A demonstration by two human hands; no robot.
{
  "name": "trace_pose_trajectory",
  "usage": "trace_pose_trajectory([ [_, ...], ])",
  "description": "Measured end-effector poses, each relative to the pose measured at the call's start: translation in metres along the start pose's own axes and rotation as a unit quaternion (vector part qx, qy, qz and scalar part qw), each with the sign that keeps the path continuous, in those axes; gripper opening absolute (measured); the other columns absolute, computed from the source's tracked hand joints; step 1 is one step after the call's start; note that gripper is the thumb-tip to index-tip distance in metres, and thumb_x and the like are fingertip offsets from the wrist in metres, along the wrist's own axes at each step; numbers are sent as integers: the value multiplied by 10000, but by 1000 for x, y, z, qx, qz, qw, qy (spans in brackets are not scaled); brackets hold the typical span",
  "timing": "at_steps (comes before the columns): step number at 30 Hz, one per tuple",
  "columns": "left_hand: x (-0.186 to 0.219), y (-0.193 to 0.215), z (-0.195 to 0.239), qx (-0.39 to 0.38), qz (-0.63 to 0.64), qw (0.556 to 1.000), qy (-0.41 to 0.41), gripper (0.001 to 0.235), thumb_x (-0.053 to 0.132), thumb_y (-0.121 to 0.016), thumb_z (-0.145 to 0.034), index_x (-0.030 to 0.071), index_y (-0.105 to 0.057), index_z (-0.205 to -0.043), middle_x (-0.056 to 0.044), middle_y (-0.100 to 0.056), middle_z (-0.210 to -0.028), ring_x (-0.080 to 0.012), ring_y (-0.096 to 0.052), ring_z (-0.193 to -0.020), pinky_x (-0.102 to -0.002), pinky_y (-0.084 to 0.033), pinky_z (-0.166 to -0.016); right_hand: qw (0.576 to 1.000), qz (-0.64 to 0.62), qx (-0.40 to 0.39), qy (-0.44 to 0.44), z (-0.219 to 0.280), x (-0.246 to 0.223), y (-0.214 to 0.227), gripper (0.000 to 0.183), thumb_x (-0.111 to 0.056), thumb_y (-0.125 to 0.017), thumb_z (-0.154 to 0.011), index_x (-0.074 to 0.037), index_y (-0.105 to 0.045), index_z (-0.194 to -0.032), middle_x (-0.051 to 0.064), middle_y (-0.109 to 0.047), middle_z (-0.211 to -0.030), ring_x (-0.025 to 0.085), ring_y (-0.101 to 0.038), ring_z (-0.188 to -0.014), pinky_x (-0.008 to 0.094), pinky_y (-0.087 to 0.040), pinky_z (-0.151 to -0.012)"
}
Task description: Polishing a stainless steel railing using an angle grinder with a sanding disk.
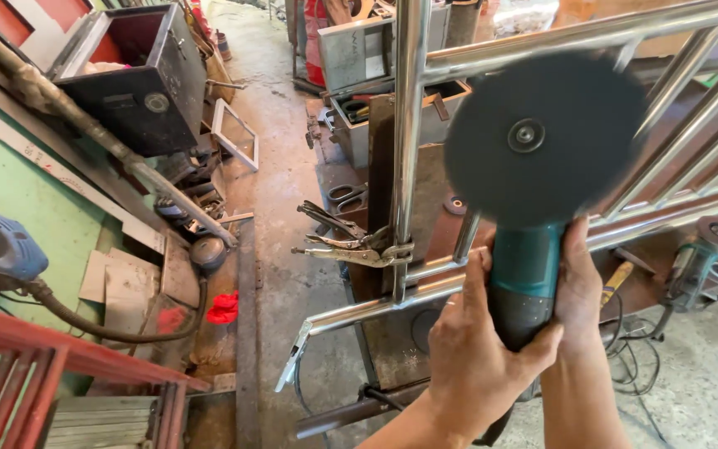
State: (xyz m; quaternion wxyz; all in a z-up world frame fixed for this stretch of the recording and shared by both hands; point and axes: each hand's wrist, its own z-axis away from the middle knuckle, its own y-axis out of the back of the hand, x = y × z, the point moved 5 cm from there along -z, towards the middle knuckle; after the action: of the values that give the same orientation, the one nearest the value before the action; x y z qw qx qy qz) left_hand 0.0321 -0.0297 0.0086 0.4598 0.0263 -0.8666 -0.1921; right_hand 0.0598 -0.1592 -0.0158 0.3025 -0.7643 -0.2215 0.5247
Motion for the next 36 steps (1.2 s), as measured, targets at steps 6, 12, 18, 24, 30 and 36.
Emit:
trace_pose_trajectory([
  [6, -22, 10, 0, -84, -10, 993, 84, 975, 563, -628, -805, -63, -322, -1488, -223, -699, -1214, -371, -772, -895, -440, -618, -693, 998, -28, 52, -4, 9, 29, 9, 576, -519, -514, -1061, -8, -582, -1317, 222, -700, -991, 275, -696, -731, 375, -605, -653],
  [12, -40, 39, -8, -127, 105, 980, 108, 860, 491, -614, -847, 7, -307, -1490, -173, -758, -1095, -282, -807, -783, -342, -666, -598, 987, 29, 154, 31, 14, 61, 0, 481, -468, -442, -1096, -92, -605, -1349, 82, -719, -1023, 155, -680, -719, 292, -576, -653],
  [18, -43, 66, -19, -115, 157, 977, 86, 804, 401, -676, -822, 34, -386, -1476, -145, -759, -1151, -243, -787, -871, -320, -639, -713, 974, 83, 209, 37, 6, 62, -37, 528, -516, -458, -1023, -183, -548, -1423, 59, -684, -1009, 163, -642, -699, 317, -550, -626],
  [24, -50, 73, -26, -115, 192, 971, 84, 803, 395, -696, -813, 11, -414, -1459, -143, -768, -1131, -228, -780, -882, -306, -625, -734, 970, 55, 234, 49, 0, 65, -36, 474, -501, -500, -1024, -144, -601, -1319, 66, -668, -1055, 155, -625, -778, 326, -539, -698],
  [30, -36, 46, -32, -217, 247, 944, 15, 787, 361, -603, -887, -35, -292, -1490, -221, -683, -1145, -273, -750, -746, -313, -672, -595, 954, 136, 248, 103, 19, 44, -27, 582, -573, -455, -1005, -164, -521, -1413, 66, -652, -962, 159, -631, -688, 323, -563, -599],
  [36, -44, -17, -38, -204, 182, 953, 131, 704, 476, -632, -852, 60, -506, -1405, -114, -764, -1124, -211, -773, -848, -313, -607, -670, 929, 133, 317, 137, 23, 12, 31, 498, -461, -350, -1104, -148, -524, -1451, 17, -616, -1194, 86, -570, -928, 280, -502, -848],
])
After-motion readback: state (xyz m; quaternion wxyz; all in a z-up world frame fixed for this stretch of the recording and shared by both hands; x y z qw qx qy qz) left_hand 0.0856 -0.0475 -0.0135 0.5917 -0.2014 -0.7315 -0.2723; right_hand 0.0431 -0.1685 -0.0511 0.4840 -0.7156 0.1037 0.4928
